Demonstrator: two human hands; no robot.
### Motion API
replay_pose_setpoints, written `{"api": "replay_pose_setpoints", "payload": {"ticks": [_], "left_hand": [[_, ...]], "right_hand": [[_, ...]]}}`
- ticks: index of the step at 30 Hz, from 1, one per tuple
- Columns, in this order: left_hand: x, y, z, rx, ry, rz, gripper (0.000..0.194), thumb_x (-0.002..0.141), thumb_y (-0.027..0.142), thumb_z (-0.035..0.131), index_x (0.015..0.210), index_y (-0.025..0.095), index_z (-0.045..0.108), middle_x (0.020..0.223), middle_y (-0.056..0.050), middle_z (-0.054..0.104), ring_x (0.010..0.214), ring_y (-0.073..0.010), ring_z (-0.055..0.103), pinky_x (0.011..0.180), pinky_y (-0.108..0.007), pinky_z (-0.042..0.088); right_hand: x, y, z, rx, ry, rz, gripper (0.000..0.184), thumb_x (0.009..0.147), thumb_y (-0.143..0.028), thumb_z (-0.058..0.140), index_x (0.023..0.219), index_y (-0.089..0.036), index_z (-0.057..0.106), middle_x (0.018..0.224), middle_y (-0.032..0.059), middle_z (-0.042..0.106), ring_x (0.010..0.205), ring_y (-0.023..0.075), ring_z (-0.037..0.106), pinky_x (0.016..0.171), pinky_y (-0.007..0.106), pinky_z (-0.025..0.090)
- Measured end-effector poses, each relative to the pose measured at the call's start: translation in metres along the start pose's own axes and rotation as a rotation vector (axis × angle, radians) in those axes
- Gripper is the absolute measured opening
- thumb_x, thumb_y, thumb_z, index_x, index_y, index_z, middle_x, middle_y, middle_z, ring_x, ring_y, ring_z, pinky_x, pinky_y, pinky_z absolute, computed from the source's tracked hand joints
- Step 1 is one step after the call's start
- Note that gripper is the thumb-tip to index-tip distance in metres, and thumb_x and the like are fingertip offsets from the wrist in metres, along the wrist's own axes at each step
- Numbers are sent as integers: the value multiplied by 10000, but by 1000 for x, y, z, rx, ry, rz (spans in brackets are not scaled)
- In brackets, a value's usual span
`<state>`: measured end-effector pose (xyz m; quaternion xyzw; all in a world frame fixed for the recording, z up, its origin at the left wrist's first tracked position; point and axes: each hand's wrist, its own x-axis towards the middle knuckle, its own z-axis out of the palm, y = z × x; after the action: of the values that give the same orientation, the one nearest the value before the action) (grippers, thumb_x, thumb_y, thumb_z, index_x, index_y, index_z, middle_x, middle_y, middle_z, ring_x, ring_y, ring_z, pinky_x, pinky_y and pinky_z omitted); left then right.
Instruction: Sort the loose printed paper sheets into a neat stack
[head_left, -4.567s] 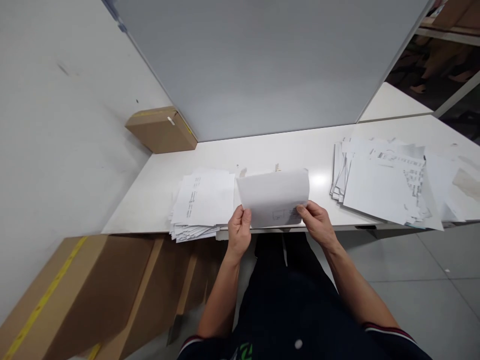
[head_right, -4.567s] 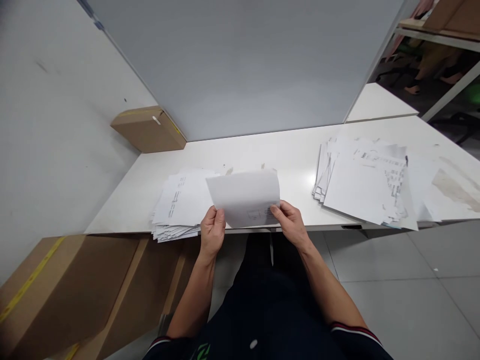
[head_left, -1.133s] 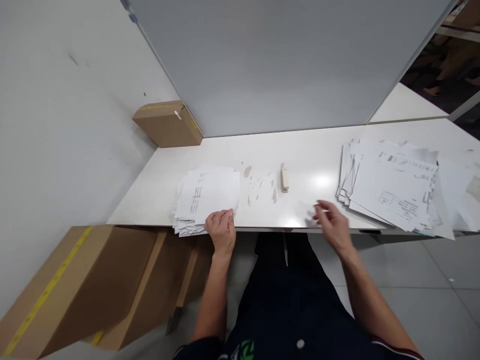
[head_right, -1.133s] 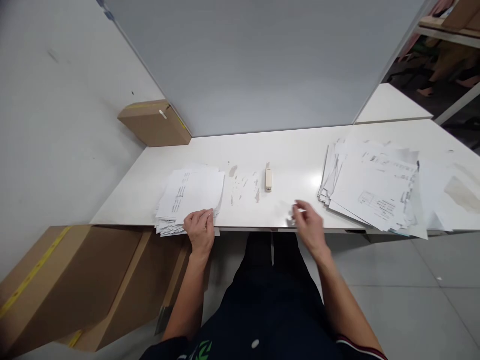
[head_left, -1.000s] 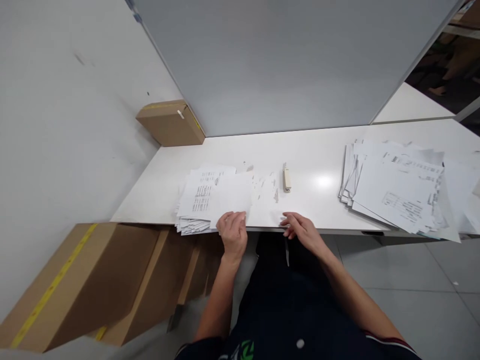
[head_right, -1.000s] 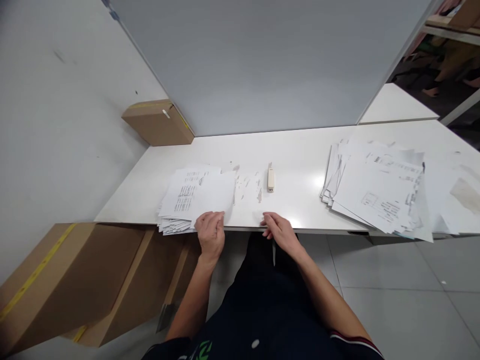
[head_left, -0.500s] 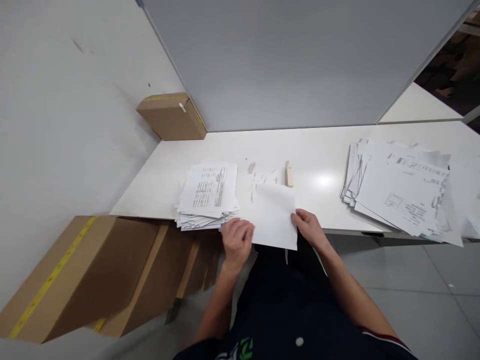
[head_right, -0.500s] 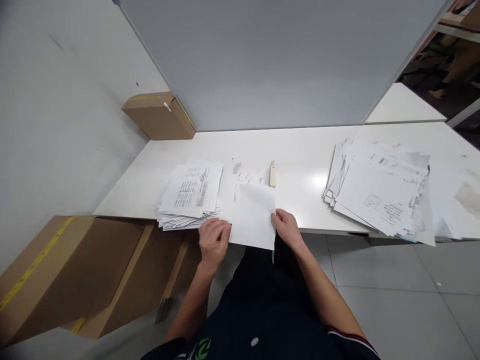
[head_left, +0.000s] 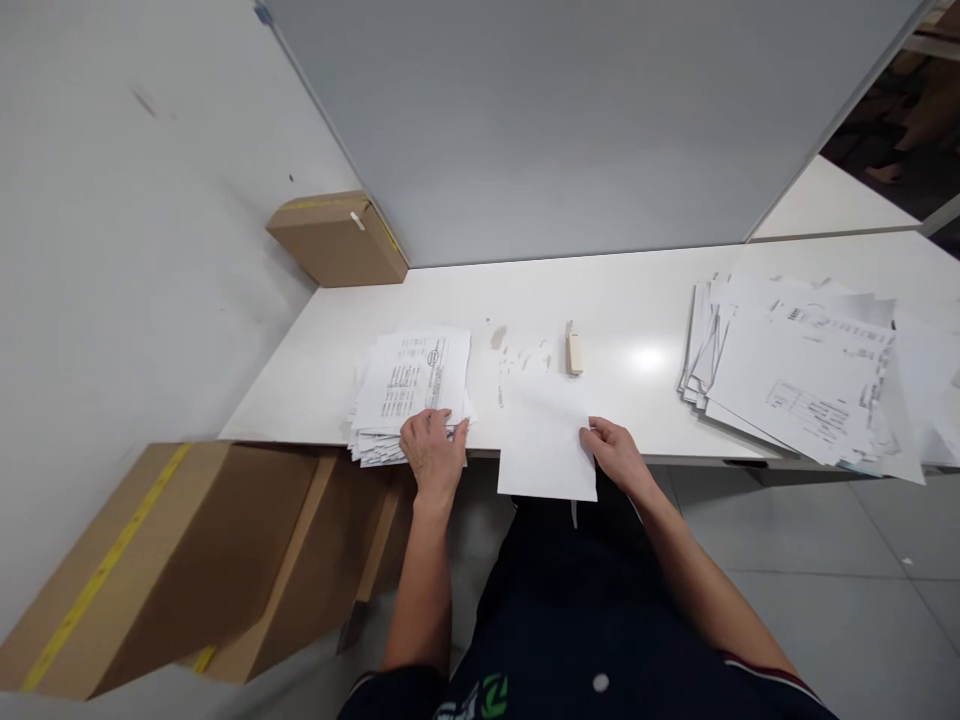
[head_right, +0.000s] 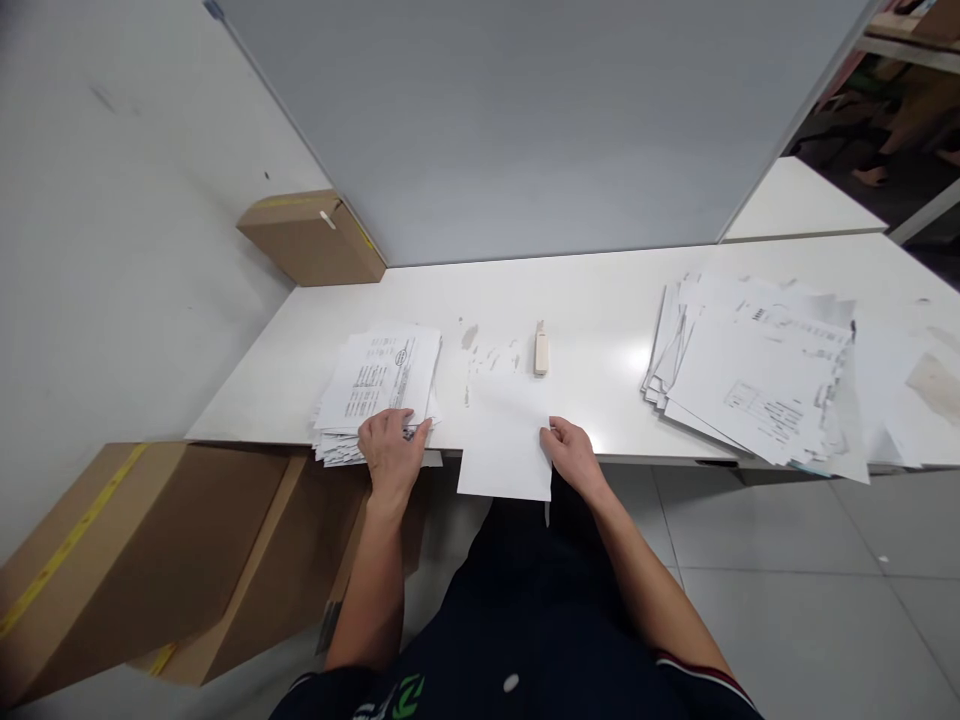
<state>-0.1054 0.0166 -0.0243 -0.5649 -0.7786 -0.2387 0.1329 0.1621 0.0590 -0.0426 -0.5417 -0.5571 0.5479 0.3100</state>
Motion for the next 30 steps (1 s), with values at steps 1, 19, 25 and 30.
{"api": "replay_pose_setpoints", "payload": {"ticks": [1,19,25,30], "left_hand": [[1,-2,0,-21,-4,11,284,793,389,515,942,168,614,990,-113,572,996,-275,432,840,-396,337],[-28,68,-29,-728,-48,86,49,783,203,552,753,183,585,762,-23,595,797,-141,542,735,-285,447],[-48,88,-25,-906,-228,27,82,768,225,573,701,178,578,732,-23,584,761,-140,543,711,-282,444],[-48,84,-21,-1127,-359,-336,152,734,310,606,689,165,600,696,-14,579,691,-125,543,663,-255,449]], "right_hand": [[0,0,0,0,-2,-2,325,749,-384,450,911,-151,610,545,-21,489,470,108,397,444,222,314],[-2,-6,-1,90,-31,-11,208,733,-368,469,692,-173,528,520,-43,382,476,94,336,445,217,279],[-4,-8,0,138,-31,5,191,719,-360,482,666,-179,510,501,-60,350,460,87,319,433,218,265],[-4,-8,0,152,-40,0,191,735,-356,481,641,-190,458,509,-64,295,457,83,293,426,216,247]]}}
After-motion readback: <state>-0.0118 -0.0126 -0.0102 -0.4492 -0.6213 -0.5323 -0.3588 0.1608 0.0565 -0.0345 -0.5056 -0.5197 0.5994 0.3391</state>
